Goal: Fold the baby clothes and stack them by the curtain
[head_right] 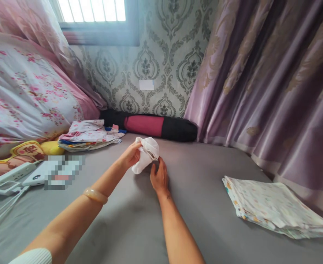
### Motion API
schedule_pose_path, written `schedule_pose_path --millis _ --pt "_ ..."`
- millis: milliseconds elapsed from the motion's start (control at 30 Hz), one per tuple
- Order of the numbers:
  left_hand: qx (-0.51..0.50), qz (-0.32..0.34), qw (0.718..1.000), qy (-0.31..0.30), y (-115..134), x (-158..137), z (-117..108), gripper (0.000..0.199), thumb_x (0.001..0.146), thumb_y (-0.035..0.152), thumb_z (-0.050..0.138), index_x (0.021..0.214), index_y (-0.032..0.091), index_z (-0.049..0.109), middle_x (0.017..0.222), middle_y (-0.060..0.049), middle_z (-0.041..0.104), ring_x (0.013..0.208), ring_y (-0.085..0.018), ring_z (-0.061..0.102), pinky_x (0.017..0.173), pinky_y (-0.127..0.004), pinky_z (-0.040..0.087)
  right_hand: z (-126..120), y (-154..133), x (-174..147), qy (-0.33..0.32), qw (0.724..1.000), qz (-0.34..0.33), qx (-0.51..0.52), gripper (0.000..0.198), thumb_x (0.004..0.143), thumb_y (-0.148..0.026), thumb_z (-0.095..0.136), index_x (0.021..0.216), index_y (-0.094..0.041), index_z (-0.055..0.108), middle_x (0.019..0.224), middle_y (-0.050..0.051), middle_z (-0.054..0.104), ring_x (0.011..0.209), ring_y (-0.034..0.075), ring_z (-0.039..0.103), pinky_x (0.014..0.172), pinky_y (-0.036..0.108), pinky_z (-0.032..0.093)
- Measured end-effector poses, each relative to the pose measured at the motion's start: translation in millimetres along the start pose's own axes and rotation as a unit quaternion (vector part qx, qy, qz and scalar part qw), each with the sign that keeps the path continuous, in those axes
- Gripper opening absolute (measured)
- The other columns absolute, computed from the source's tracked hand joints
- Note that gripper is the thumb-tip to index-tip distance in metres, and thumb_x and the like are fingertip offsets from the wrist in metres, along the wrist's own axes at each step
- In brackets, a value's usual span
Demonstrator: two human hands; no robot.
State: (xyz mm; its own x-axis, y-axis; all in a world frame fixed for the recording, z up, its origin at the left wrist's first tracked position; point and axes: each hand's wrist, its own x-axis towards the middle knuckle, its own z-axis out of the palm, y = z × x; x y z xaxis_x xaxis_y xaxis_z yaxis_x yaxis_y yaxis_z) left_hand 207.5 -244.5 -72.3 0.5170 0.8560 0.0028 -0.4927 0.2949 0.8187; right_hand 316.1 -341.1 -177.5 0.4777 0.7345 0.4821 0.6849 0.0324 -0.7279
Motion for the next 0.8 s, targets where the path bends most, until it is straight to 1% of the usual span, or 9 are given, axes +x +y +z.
schedule_pose_path --millis 100,167,300,367,467,567,633,700,800 --pt "0.013 -0.009 0.999 -0.044 -7.2 -10.0 9.8 0.033 0.066 0.03 0.078 0.084 0.019 0.053 0.071 0.003 0.059 0.064 -0.011 0.059 0.067 -0.025 0.051 -1.6 2.5 2.0 0.033 0.998 -0.007 0.052 0.045 0.093 -0.036 0.036 0.128 -0.011 0.05 0.126 0.018 0.059 0.119 0.024 0.054 0.102 0.039 0.04" --pt "0.035 0.001 0.997 -0.064 -10.6 -15.2 14.6 0.036 0.063 0.033 0.08 0.083 0.018 0.054 0.071 0.003 0.058 0.064 -0.011 0.058 0.064 -0.023 0.049 -3.3 4.1 3.6 0.048 0.995 -0.014 0.085 0.041 0.092 -0.034 0.035 0.12 -0.013 0.055 0.12 0.017 0.062 0.113 0.025 0.057 0.098 0.04 0.042" --pt "0.097 0.04 0.992 -0.07 -11.8 -21.3 18.0 0.035 0.065 0.039 0.078 0.076 0.017 0.053 0.066 0.005 0.053 0.057 -0.007 0.05 0.056 -0.018 0.041 -10.5 5.6 9.1 0.056 0.991 0.003 0.12 0.035 0.091 -0.035 0.035 0.105 -0.016 0.061 0.101 0.012 0.067 0.094 0.023 0.062 0.085 0.036 0.047" --pt "0.132 0.054 0.987 -0.071 -9.4 -23.1 15.3 0.034 0.067 0.042 0.075 0.076 0.017 0.053 0.065 0.006 0.051 0.056 -0.007 0.047 0.055 -0.018 0.039 -18.0 5.9 14.8 0.08 0.987 0.028 0.133 0.036 0.09 -0.039 0.037 0.102 -0.017 0.062 0.095 0.01 0.068 0.089 0.023 0.062 0.081 0.034 0.047" --pt "0.194 0.082 0.974 -0.079 -3.6 -25.7 7.7 0.034 0.07 0.045 0.073 0.08 0.017 0.056 0.067 0.006 0.051 0.059 -0.008 0.048 0.057 -0.018 0.037 -36.7 4.6 27.5 0.15 0.974 0.062 0.16 0.042 0.086 -0.048 0.04 0.103 -0.017 0.062 0.097 0.011 0.069 0.092 0.024 0.063 0.082 0.034 0.047" --pt "0.248 0.091 0.96 -0.096 2.1 -28.8 1.7 0.034 0.073 0.046 0.071 0.088 0.017 0.06 0.073 0.004 0.056 0.066 -0.01 0.052 0.061 -0.019 0.039 -62.0 -2.6 41.0 0.197 0.961 0.069 0.178 0.045 0.084 -0.051 0.043 0.102 -0.015 0.064 0.101 0.012 0.07 0.092 0.023 0.063 0.082 0.033 0.047" --pt "0.259 0.078 0.956 -0.115 4.4 -30.8 0.6 0.036 0.072 0.043 0.072 0.096 0.017 0.062 0.077 0.002 0.06 0.069 -0.012 0.054 0.063 -0.021 0.041 -79.2 -11.1 47.9 0.228 0.958 0.066 0.16 0.042 0.084 -0.048 0.045 0.101 -0.016 0.066 0.102 0.011 0.07 0.091 0.023 0.063 0.081 0.032 0.047" --pt "0.256 0.061 0.955 -0.136 5.1 -32.0 1.6 0.04 0.069 0.037 0.075 0.102 0.018 0.063 0.079 0.002 0.062 0.07 -0.012 0.056 0.065 -0.022 0.042 -94.4 -20.4 52.5 0.25 0.956 0.048 0.148 0.037 0.085 -0.043 0.044 0.099 -0.016 0.066 0.103 0.011 0.071 0.091 0.022 0.063 0.08 0.031 0.046" --pt "0.252 0.043 0.955 -0.151 4.0 -32.2 5.0 0.042 0.065 0.032 0.078 0.103 0.018 0.066 0.079 0.002 0.064 0.071 -0.012 0.057 0.067 -0.022 0.043 -113.1 -32.1 55.3 0.252 0.957 0.045 0.134 0.035 0.083 -0.039 0.045 0.099 -0.016 0.066 0.092 0.008 0.071 0.08 0.019 0.063 0.074 0.029 0.046"
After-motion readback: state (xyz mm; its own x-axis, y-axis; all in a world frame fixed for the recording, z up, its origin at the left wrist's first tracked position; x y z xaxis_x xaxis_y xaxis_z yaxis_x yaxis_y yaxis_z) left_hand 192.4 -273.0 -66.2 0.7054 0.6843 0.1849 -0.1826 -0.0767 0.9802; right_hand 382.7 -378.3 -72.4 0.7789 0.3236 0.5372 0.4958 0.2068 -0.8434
